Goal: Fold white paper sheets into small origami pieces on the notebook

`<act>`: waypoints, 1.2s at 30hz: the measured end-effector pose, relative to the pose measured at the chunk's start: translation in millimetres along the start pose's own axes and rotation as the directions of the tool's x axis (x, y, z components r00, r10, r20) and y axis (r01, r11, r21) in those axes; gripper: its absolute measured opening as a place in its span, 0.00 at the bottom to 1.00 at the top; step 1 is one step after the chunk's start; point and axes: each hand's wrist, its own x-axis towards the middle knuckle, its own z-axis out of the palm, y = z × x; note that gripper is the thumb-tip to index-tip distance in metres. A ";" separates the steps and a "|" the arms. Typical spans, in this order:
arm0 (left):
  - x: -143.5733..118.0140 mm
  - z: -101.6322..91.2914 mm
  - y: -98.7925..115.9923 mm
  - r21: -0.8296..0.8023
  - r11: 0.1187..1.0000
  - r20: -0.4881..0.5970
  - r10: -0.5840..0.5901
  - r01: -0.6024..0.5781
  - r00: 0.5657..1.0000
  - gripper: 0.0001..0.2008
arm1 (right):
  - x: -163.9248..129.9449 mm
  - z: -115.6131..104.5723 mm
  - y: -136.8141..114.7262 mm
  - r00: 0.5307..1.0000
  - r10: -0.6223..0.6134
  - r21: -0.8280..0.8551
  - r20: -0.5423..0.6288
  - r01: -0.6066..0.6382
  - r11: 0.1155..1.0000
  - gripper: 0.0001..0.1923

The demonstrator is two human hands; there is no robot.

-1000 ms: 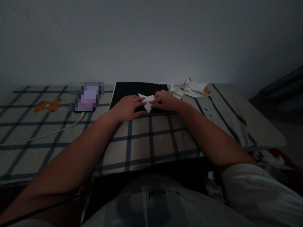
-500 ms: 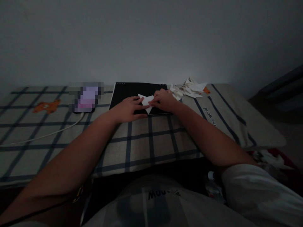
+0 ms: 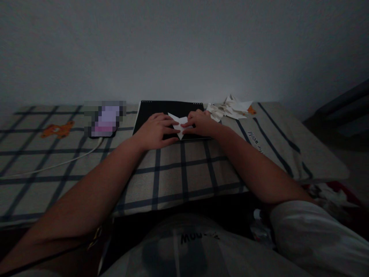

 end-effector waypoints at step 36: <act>-2.1 2.7 11.4 -0.050 0.961 -0.205 -0.275 0.271 0.939 0.22 | 3.2 9.0 17.1 0.943 -0.249 0.129 -0.221 0.281 0.951 0.18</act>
